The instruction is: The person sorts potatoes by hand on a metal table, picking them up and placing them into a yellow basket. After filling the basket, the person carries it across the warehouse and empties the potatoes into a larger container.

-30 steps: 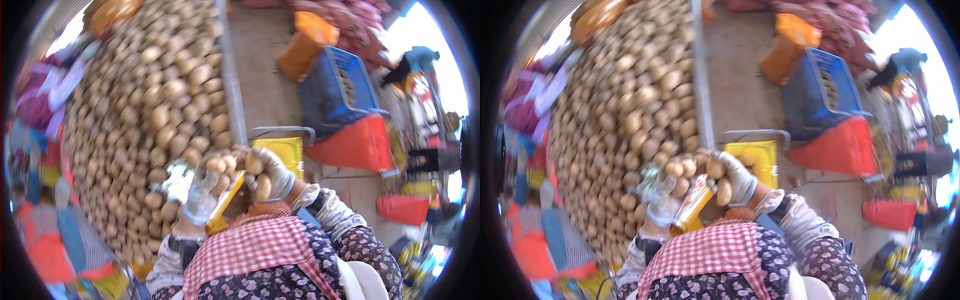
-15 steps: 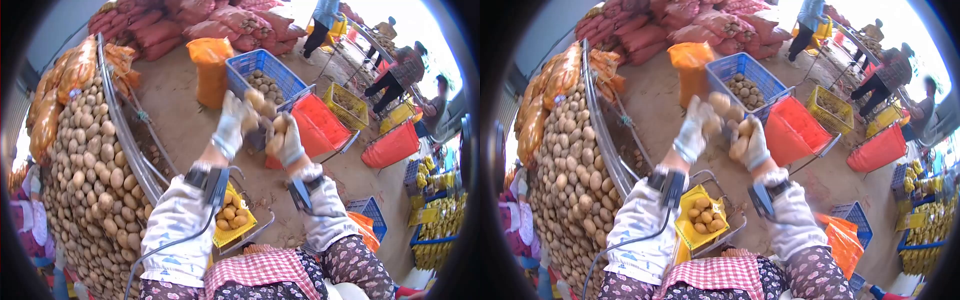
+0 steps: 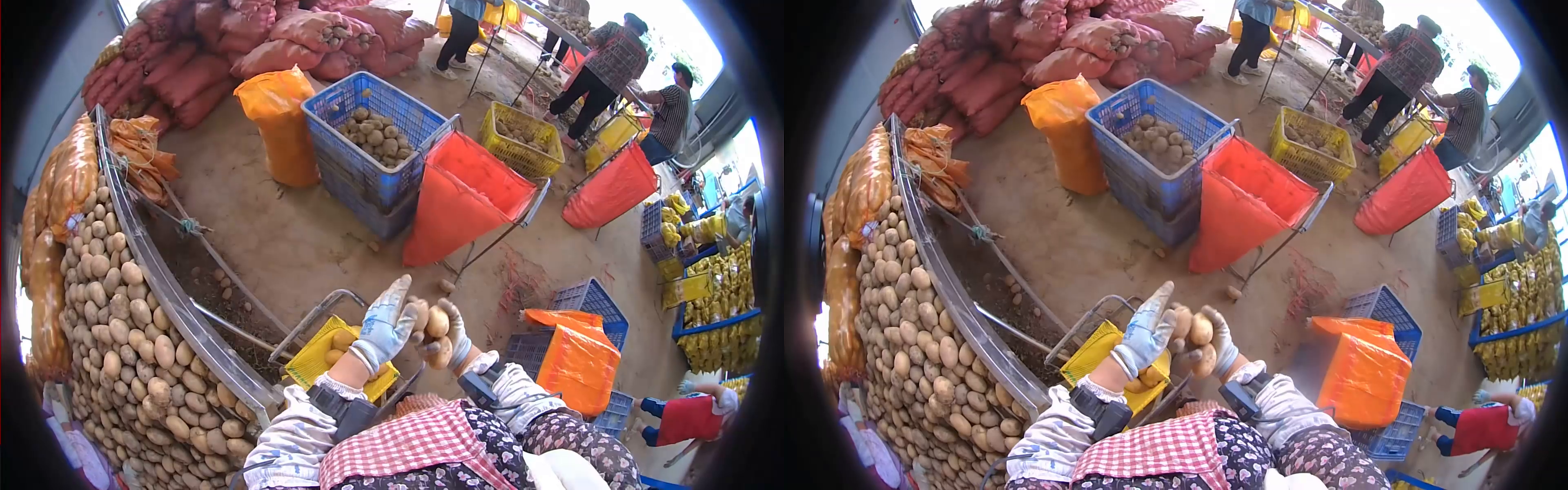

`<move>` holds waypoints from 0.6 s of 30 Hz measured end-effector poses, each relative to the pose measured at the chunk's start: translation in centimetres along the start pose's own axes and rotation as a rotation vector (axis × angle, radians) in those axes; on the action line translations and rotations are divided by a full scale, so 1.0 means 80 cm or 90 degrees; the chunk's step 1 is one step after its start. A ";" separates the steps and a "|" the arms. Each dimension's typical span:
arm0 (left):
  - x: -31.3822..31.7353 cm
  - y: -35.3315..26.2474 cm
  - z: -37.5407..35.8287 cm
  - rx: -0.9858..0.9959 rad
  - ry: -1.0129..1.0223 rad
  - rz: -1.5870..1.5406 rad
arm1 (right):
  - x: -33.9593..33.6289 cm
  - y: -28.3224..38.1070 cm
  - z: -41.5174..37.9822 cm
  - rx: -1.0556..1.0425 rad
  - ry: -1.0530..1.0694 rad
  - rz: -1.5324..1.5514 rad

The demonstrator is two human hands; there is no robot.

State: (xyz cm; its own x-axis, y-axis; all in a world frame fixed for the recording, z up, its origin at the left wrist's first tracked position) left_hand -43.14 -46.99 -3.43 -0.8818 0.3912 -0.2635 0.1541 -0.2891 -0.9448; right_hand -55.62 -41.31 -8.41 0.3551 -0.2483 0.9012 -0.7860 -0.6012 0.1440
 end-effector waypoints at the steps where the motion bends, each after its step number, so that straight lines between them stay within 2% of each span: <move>1: -0.002 0.000 -0.004 -0.013 -0.033 -0.104 | -0.012 0.004 0.002 -0.071 -0.078 0.036; 2: -0.006 -0.005 -0.006 -0.030 -0.025 -0.106 | 0.004 0.016 0.001 -0.080 0.217 0.059; 3: -0.014 -0.007 -0.009 -0.112 -0.084 -0.300 | 0.023 0.026 0.000 -0.020 0.224 0.074; 4: -0.019 -0.003 -0.016 -0.189 -0.151 -0.493 | 0.031 0.037 0.000 -0.059 0.187 0.105; 6: -0.046 0.005 -0.030 -0.171 -0.168 -0.588 | 0.033 0.066 0.010 -0.077 0.229 0.153; 8: -0.077 0.007 -0.058 -0.242 -0.161 -0.502 | 0.024 0.090 0.011 -0.112 0.183 0.149; 9: -0.095 -0.005 -0.071 -0.255 -0.202 -0.482 | 0.017 0.097 0.008 -0.118 0.184 0.144; 10: -0.113 -0.031 -0.087 -0.243 -0.206 -0.394 | 0.001 0.102 0.006 -0.119 0.099 0.168; 11: -0.131 -0.019 -0.110 -0.244 -0.244 -0.372 | -0.015 0.112 0.007 -0.120 0.015 0.189; 12: -0.149 -0.017 -0.129 -0.295 -0.288 -0.352 | -0.028 0.128 0.010 -0.125 0.018 0.181; 13: -0.163 -0.030 -0.146 -0.243 -0.295 -0.313 | -0.056 0.145 0.013 -0.155 -0.124 0.163; 14: -0.177 -0.042 -0.161 -0.250 -0.314 -0.237 | -0.078 0.157 0.015 -0.185 -0.266 0.147; 15: -0.187 -0.047 -0.177 -0.178 -0.312 -0.227 | -0.077 0.181 0.024 -0.290 -0.244 0.028; 16: -0.200 -0.045 -0.192 -0.284 -0.394 -0.234 | -0.067 0.221 0.039 -0.391 -0.222 0.069; 17: -0.207 -0.045 -0.206 -0.297 -0.438 -0.245 | -0.054 0.264 0.044 -0.404 -0.191 0.118; 18: -0.212 -0.044 -0.219 -0.309 -0.482 -0.255 | -0.018 0.293 0.038 -0.435 -0.245 0.039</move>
State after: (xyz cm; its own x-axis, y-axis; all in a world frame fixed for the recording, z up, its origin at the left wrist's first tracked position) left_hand -20.90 -37.27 0.93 -0.9350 -0.3307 0.1283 -0.2020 0.1990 -0.9589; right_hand -73.05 -57.34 -7.56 0.3540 -0.5862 0.7287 -0.9024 -0.0093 0.4309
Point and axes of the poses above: each hand's wrist, its own z-axis towards the middle knuckle, its own x-axis out of the palm, y = z × x, the point moved 4 cm from there along z, towards the middle knuckle, and after that the axes turned 13 degrees about -z, right-handed, at the moved point
